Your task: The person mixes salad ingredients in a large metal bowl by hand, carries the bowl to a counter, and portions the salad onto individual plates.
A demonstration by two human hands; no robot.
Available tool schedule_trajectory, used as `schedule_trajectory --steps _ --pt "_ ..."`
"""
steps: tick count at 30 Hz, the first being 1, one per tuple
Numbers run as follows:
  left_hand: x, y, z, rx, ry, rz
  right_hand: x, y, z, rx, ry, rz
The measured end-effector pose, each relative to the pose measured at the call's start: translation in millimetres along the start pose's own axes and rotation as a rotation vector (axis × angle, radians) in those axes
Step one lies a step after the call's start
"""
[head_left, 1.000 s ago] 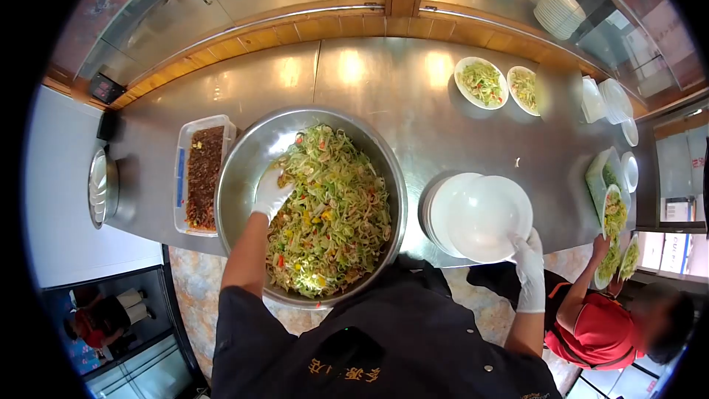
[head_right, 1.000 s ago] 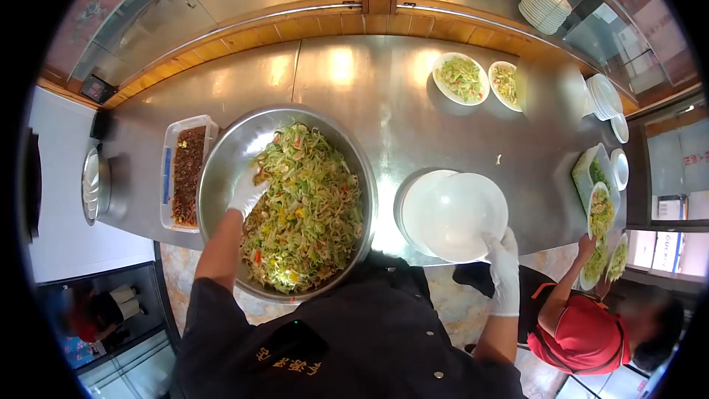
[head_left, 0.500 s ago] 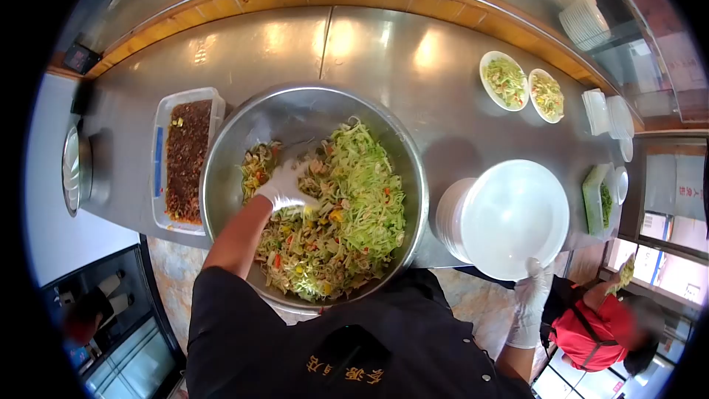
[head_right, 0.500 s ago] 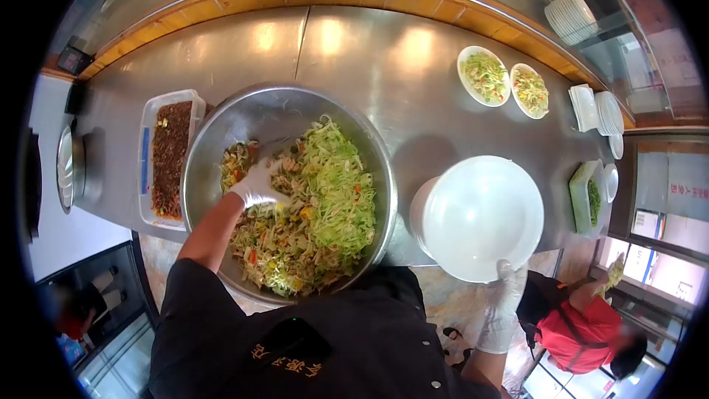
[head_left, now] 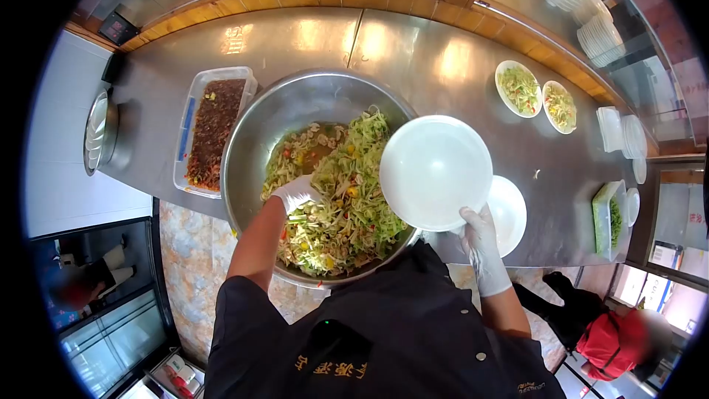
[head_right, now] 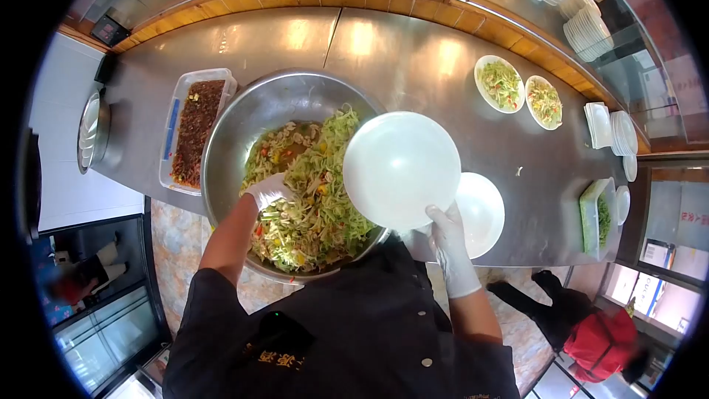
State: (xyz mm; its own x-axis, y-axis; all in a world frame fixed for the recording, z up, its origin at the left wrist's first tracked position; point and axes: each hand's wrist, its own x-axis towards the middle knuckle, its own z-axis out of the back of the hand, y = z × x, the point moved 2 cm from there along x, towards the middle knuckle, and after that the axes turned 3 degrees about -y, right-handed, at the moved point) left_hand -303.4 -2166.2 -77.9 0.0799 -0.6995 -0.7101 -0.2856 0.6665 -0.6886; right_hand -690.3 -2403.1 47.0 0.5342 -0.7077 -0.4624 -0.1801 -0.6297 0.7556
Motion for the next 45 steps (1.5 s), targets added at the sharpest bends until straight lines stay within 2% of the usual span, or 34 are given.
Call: schedule_trajectory --steps 1,3,6,9,12,13,16,17,20,21,24,26,27,30,32,33,35,36,37,40,41,44,45 --pt "-2.3 2.9 3.7 -0.137 -0.013 -0.049 2.2 1.8 -7.2 0.022 0.018 -0.037" --pt "-12.1 6.3 16.3 -0.122 -0.167 -0.021 5.9 1.7 -17.0 0.036 0.036 -0.078" --pt "-47.8 -32.0 10.3 -0.102 -0.197 -0.023 11.7 0.8 -28.6 0.0 0.048 -0.092" --pt "-87.7 -101.5 -24.5 0.184 -0.349 -0.063 26.2 -16.5 -34.9 -0.03 0.092 -0.12" --pt "-112.7 -159.5 -65.6 0.128 -0.217 -0.403 38.3 -39.4 -45.4 -0.054 0.158 -0.184" --pt "-114.3 -173.1 -75.6 0.112 -0.107 -0.37 40.2 -44.9 -52.0 -0.082 0.188 -0.214" --pt "-110.1 -203.4 -114.8 0.177 -0.021 -0.198 38.2 -57.0 -78.8 -0.099 0.24 -0.297" --pt "-102.7 -202.4 -120.8 0.482 -0.163 -0.308 36.2 -61.0 -84.4 -0.081 0.267 -0.298" --pt "-96.8 -204.3 -127.9 0.875 -0.34 -0.395 35.5 -69.5 -90.5 -0.046 0.296 -0.308" --pt "-100.6 -202.5 -124.0 0.702 -0.292 -0.449 33.5 -69.2 -92.4 -0.038 0.285 -0.301" --pt "-103.4 -192.8 -87.3 0.35 -0.378 -0.397 34.9 -71.2 -82.0 -0.023 0.234 -0.317" --pt "-95.9 -170.5 -31.5 0.388 -0.49 -0.387 32.8 -69.9 -69.3 -0.045 0.209 -0.349" --pt "-88.6 -148.8 -0.1 0.24 -0.46 -0.193 30.4 -69.3 -61.8 -0.006 0.197 -0.337" --pt "-34.8 -24.7 77.3 0.518 -0.449 -0.027 24.1 -61.8 -40.1 0.111 0.163 -0.279" --pt "-30.7 1.3 47.6 0.704 -0.495 0.212 14.0 -46.8 -38.0 0.117 0.115 -0.223" --pt "-28.9 -17.5 11.0 0.746 -0.443 0.295 11.3 -40.1 -32.8 0.114 0.112 -0.197" --pt "-15.9 -37.3 -33.1 0.71 -0.259 0.251 8.3 -32.4 -19.3 0.064 0.057 -0.157" --pt "-9.3 -28.9 -42.3 0.628 -0.128 0.134 5.2 -33.2 -13.9 0.068 0.054 -0.167" --pt "-4.7 -22.3 -44.0 0.423 -0.08 0.125 4.8 -33.6 -11.2 0.074 0.055 -0.174" --pt "5.5 9.9 -26.7 0.165 -0.055 0.035 7.5 -26.7 -24.1 0.125 0.074 -0.153" --pt "-3.2 10.7 -26.4 0.118 -0.143 0.006 5.7 -25.2 -28.8 0.148 0.077 -0.15" --pt "-33.0 -15.8 -19.3 -0.114 -0.075 0.03 8.2 -26.5 -29.4 0.181 0.095 -0.167" --pt "-45.1 -29.0 -24.7 -0.171 -0.096 -0.084 10.1 -28.2 -27.9 0.181 0.102 -0.18"
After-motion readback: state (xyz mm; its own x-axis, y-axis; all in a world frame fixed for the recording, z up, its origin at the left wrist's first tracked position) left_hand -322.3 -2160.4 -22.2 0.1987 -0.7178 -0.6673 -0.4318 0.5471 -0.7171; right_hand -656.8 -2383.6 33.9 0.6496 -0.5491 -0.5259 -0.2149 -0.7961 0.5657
